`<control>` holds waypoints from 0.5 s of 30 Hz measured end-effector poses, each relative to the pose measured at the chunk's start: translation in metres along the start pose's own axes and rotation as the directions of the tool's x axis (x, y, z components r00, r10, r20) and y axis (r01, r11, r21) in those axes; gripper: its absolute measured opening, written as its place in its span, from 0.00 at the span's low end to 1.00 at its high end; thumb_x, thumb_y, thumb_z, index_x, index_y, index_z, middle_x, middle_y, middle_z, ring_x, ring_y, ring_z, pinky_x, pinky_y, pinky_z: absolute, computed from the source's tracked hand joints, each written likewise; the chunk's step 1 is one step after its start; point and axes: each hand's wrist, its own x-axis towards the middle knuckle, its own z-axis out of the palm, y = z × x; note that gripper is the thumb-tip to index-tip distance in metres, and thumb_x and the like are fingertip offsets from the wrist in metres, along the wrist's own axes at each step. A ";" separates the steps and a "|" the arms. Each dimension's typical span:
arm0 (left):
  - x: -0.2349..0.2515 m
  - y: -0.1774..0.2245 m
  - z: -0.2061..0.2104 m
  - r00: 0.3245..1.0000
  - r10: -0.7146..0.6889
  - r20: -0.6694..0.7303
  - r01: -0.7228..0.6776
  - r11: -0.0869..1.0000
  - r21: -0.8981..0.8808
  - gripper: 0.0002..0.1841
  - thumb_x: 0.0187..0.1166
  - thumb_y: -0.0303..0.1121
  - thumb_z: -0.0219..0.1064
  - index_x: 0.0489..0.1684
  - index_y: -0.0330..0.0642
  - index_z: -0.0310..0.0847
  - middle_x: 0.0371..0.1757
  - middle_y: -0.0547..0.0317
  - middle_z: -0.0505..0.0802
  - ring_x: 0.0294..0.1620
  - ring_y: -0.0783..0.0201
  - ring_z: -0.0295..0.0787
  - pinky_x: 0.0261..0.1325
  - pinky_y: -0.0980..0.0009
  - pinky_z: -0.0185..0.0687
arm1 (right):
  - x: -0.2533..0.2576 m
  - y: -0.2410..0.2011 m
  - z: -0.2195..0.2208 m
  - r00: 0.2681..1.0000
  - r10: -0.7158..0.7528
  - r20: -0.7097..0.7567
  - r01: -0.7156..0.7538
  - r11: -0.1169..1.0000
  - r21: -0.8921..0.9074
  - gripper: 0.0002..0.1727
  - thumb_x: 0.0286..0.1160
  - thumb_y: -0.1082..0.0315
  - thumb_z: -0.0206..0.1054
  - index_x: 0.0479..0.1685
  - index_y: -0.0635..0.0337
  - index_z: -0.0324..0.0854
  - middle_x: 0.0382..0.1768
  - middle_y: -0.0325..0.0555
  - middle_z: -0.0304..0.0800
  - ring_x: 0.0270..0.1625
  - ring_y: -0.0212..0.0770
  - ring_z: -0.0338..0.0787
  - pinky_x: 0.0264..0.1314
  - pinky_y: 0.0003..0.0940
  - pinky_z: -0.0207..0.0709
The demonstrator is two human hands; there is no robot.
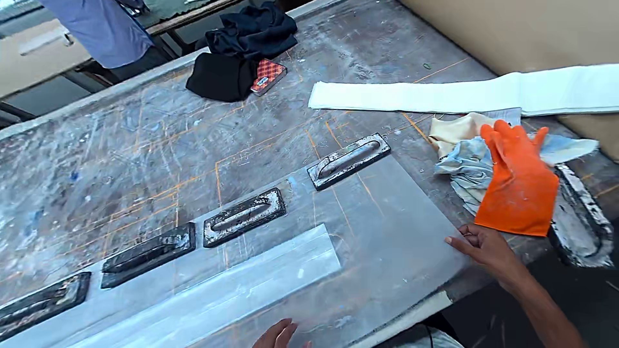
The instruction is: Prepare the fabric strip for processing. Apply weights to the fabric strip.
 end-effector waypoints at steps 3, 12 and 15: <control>0.031 0.047 0.027 0.995 0.095 -0.029 -0.098 0.989 -0.110 0.19 0.81 0.47 0.70 0.57 0.42 0.91 0.61 0.48 0.94 0.64 0.51 0.90 0.70 0.50 0.80 | -0.007 0.017 0.000 0.993 -0.091 -0.081 0.061 0.947 -0.315 0.10 0.72 0.62 0.79 0.41 0.57 0.87 0.13 0.39 0.78 0.15 0.39 0.75 0.22 0.43 0.70; 0.166 0.303 0.135 0.903 0.429 -0.033 -0.303 0.578 -0.758 0.15 0.81 0.37 0.70 0.57 0.35 0.87 0.52 0.53 0.94 0.47 0.66 0.93 0.52 0.68 0.92 | -0.072 0.083 -0.036 0.948 -0.198 -0.247 0.105 0.933 -0.345 0.22 0.77 0.46 0.65 0.39 0.58 0.89 0.17 0.40 0.84 0.19 0.41 0.84 0.23 0.46 0.81; 0.201 0.393 0.171 0.883 0.413 0.226 -0.082 0.608 -0.790 0.23 0.80 0.42 0.69 0.66 0.35 0.80 0.55 0.54 0.92 0.52 0.64 0.92 0.57 0.65 0.90 | -0.094 0.126 -0.069 0.962 -0.091 -0.257 0.020 0.963 -0.267 0.26 0.76 0.41 0.64 0.33 0.57 0.88 0.15 0.39 0.81 0.18 0.38 0.81 0.22 0.42 0.76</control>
